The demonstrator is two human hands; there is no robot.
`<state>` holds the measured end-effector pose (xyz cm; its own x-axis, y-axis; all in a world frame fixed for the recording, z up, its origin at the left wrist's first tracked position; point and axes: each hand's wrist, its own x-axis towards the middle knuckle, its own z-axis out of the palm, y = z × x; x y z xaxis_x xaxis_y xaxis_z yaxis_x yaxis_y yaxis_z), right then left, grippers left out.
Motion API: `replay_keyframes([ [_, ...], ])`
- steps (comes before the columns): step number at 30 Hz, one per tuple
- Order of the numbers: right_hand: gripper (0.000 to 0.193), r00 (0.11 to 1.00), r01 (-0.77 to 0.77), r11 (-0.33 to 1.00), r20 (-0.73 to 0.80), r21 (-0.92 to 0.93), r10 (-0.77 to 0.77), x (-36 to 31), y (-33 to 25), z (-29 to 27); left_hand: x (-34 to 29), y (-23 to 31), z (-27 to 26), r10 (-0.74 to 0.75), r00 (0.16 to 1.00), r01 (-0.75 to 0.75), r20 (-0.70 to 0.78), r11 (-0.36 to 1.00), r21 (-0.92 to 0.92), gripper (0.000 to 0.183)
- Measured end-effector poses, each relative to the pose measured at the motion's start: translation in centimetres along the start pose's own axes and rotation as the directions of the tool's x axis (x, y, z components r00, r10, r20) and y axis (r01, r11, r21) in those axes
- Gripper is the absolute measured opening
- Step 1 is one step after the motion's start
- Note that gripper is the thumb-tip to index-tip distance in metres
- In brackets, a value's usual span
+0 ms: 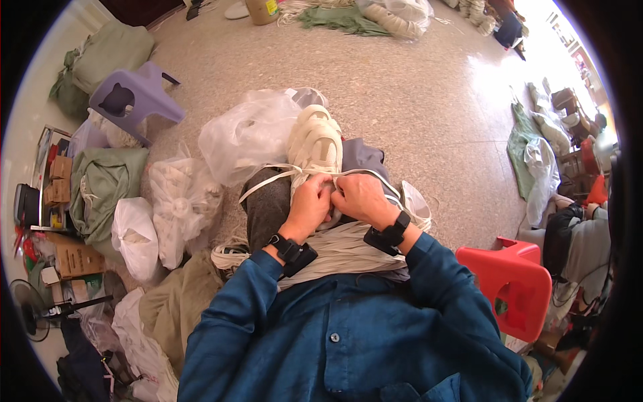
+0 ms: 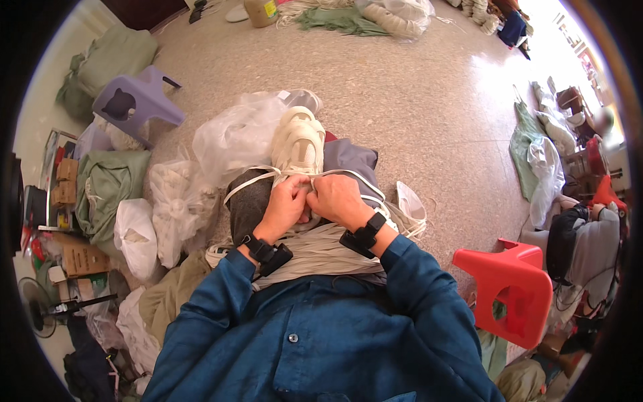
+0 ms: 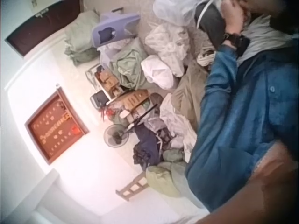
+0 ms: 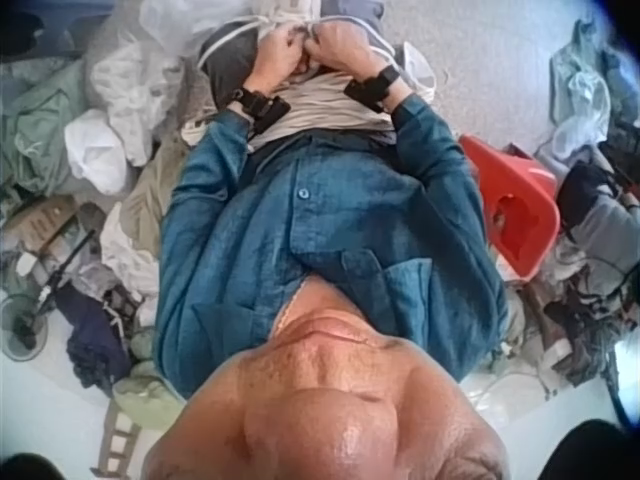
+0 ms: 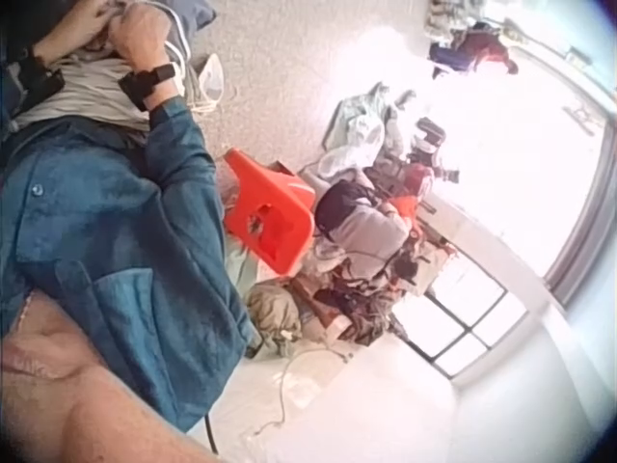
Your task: Untangling a large bundle of long white laces and threading them through a white shoe upper component.
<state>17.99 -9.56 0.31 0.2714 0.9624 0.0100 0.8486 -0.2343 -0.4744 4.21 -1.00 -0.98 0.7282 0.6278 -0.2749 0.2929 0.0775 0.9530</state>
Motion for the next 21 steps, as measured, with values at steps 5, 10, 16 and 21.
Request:
replay_keyframes([
  [5, 0.028, 0.999, 0.014, 0.997, -0.052, 0.078, -0.010, -0.7, 0.2, 0.4, 1.9, 0.0, -1.5, 0.581, 0.807, -0.492, 0.106, 0.561, 0.666, 0.011],
  [10, 0.028, 0.994, -0.054, 0.987, -0.087, 0.149, 0.067, -1.0, 1.0, 0.5, -4.2, 4.5, -12.4, -0.119, 0.982, 0.147, 0.144, 0.968, -0.205, 0.011],
  [16, 0.024, 0.889, 0.221, 0.967, -0.434, 0.124, -0.147, -0.1, 0.4, -0.2, -8.7, 0.2, -18.1, -0.053, 0.992, 0.064, -0.115, 0.994, 0.092, 0.011],
  [21, 0.009, 0.939, 0.212, 0.957, -0.312, 0.198, -0.144, 0.2, 2.6, 0.9, -5.6, 2.8, -11.9, 0.289, 0.941, -0.200, -0.174, 0.893, 0.403, 0.012],
])
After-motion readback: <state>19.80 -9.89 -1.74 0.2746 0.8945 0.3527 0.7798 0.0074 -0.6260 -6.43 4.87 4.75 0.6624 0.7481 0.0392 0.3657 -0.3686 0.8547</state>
